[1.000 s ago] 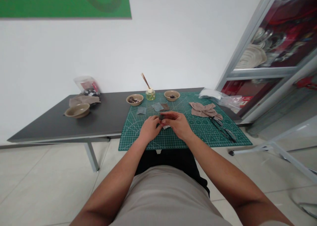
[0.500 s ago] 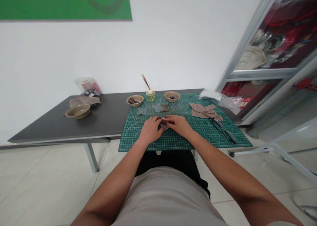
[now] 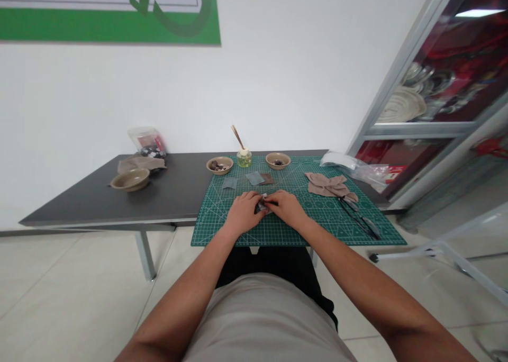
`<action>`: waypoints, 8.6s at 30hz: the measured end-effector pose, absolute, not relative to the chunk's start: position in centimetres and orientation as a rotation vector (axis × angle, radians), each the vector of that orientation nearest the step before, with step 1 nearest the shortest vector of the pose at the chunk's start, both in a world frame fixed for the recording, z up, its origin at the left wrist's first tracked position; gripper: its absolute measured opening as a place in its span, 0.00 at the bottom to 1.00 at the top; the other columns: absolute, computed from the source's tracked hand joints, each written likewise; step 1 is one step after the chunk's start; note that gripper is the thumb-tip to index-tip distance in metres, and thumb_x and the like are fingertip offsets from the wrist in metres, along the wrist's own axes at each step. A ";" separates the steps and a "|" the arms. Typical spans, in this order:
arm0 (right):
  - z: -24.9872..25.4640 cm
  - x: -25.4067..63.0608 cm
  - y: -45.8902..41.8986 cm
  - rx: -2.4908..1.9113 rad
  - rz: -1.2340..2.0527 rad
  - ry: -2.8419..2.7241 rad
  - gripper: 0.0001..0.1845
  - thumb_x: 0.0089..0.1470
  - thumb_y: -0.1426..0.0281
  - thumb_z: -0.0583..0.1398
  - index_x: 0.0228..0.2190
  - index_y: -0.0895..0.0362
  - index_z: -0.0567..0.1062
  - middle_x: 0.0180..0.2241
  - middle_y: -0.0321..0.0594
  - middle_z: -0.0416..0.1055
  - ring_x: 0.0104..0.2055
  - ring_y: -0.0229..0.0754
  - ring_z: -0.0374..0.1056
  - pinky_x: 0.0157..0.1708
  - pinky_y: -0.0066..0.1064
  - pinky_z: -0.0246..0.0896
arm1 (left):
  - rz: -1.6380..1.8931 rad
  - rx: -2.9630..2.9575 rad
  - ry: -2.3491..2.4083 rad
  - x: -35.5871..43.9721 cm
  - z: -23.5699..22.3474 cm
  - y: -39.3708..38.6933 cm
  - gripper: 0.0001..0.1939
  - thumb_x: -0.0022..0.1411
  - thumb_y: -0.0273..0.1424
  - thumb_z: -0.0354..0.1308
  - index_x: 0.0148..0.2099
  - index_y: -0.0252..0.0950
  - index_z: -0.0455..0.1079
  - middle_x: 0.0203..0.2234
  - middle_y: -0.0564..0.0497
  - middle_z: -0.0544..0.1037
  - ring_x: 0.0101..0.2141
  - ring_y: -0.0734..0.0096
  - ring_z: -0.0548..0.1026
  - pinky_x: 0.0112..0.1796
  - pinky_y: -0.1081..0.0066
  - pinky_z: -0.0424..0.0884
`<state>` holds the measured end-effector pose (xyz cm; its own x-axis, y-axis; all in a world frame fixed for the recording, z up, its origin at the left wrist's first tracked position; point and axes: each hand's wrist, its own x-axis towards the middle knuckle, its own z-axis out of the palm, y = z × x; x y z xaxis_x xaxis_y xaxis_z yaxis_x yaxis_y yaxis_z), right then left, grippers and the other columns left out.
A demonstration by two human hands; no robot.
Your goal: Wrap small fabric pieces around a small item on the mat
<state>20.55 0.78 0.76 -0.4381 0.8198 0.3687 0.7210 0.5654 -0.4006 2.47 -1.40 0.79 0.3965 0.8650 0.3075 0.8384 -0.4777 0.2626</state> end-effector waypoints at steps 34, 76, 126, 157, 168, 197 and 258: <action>0.8 21.5 1.5 -1.092 0.294 -2.393 0.09 0.53 0.71 0.63 0.36 0.48 0.82 0.39 0.35 0.80 0.42 0.44 0.73 0.44 0.35 0.67 | 0.588 2.552 1.561 2.3 1.0 -1.1 0.21 0.60 0.45 0.58 0.52 0.41 0.72 0.49 0.47 0.73 0.49 0.58 0.68 0.49 0.59 0.66; 0.9 21.4 0.3 -1.103 0.224 -2.406 0.09 0.55 0.72 0.62 0.36 0.50 0.82 0.39 0.36 0.80 0.42 0.44 0.72 0.45 0.35 0.66 | 0.608 2.549 1.586 2.2 1.0 -1.3 0.21 0.58 0.45 0.59 0.49 0.38 0.71 0.48 0.46 0.72 0.49 0.57 0.69 0.47 0.58 0.67; 0.3 21.9 -0.3 -1.129 0.173 -2.297 0.08 0.56 0.72 0.62 0.36 0.52 0.82 0.38 0.39 0.80 0.41 0.44 0.73 0.44 0.36 0.68 | 0.551 2.595 1.618 2.5 1.1 -1.7 0.21 0.63 0.35 0.52 0.57 0.41 0.67 0.53 0.47 0.70 0.53 0.58 0.65 0.52 0.58 0.64; -0.4 22.1 -1.6 -1.108 0.138 -2.279 0.10 0.58 0.71 0.60 0.38 0.50 0.82 0.39 0.39 0.80 0.41 0.44 0.71 0.44 0.39 0.68 | 0.496 2.565 1.626 2.4 1.5 -1.9 0.25 0.60 0.34 0.53 0.60 0.43 0.65 0.53 0.46 0.68 0.53 0.55 0.63 0.52 0.56 0.62; -0.2 21.6 -0.9 -1.100 0.195 -2.280 0.09 0.56 0.71 0.62 0.37 0.51 0.82 0.39 0.38 0.80 0.42 0.44 0.71 0.44 0.37 0.68 | 0.495 2.594 1.622 2.4 1.4 -2.0 0.24 0.60 0.34 0.53 0.59 0.42 0.66 0.52 0.46 0.69 0.52 0.55 0.64 0.51 0.57 0.63; 0.1 21.1 0.3 -0.970 0.238 -2.394 0.09 0.54 0.73 0.63 0.38 0.52 0.82 0.40 0.37 0.80 0.42 0.42 0.72 0.45 0.36 0.67 | 0.496 2.594 1.636 2.3 1.5 -2.1 0.24 0.59 0.34 0.52 0.59 0.41 0.66 0.53 0.47 0.69 0.51 0.56 0.64 0.49 0.57 0.64; 0.8 21.6 1.6 -1.225 0.224 -2.307 0.10 0.56 0.71 0.62 0.38 0.49 0.82 0.40 0.35 0.80 0.41 0.44 0.70 0.43 0.35 0.66 | 0.458 2.560 1.651 2.5 1.7 -1.9 0.24 0.61 0.36 0.52 0.59 0.41 0.64 0.54 0.47 0.69 0.53 0.56 0.64 0.51 0.57 0.62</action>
